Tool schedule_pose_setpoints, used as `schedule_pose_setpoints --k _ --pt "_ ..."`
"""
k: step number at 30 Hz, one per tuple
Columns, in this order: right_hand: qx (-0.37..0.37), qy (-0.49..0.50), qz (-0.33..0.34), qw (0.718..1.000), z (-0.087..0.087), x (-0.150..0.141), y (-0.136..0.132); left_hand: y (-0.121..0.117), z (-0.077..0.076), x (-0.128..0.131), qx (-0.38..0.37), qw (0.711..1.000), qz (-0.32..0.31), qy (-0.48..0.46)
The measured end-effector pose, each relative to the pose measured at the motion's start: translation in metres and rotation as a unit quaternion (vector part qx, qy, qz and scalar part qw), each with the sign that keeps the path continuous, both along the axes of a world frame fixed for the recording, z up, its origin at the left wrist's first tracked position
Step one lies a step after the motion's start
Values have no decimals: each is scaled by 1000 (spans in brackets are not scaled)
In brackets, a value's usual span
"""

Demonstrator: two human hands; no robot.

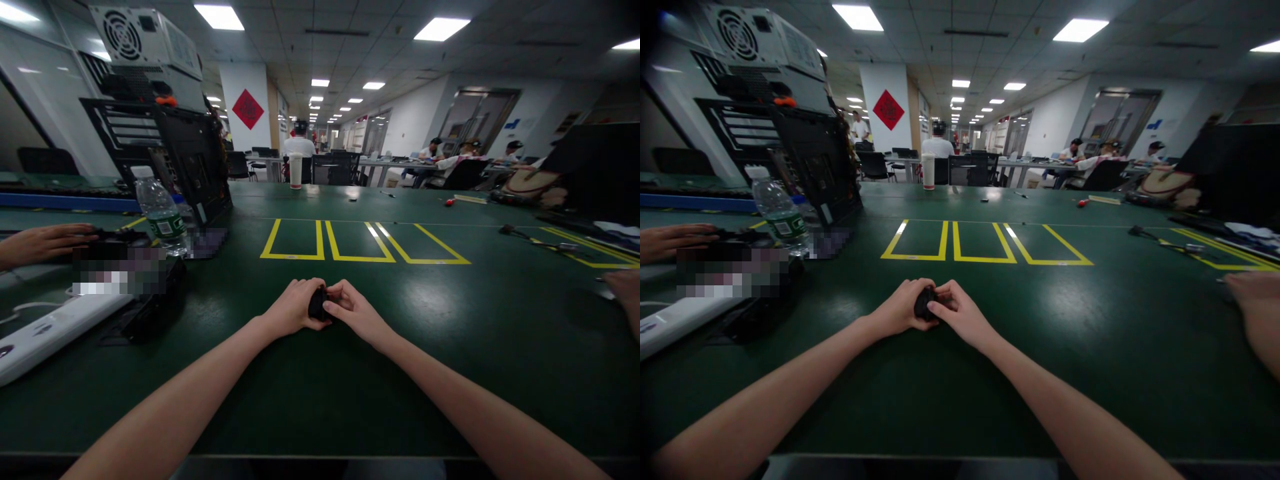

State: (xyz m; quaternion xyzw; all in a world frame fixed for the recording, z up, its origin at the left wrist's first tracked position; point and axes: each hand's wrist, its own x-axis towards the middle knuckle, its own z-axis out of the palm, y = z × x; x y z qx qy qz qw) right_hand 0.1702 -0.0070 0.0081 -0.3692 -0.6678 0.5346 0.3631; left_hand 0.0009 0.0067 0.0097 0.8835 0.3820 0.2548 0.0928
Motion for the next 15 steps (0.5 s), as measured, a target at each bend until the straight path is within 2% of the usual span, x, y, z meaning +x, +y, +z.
schedule_pose_setpoints --k 5,10,15 --pt "-12 -31 -2 999 1 1 1 0 1 -1 -17 1000 3 1" --pt "-10 13 42 999 1 2 0 0 1 -2 -11 1000 -2 -2" --pt "4 9 11 1000 -3 -1 2 -1 2 -1 -16 1000 2 -1"
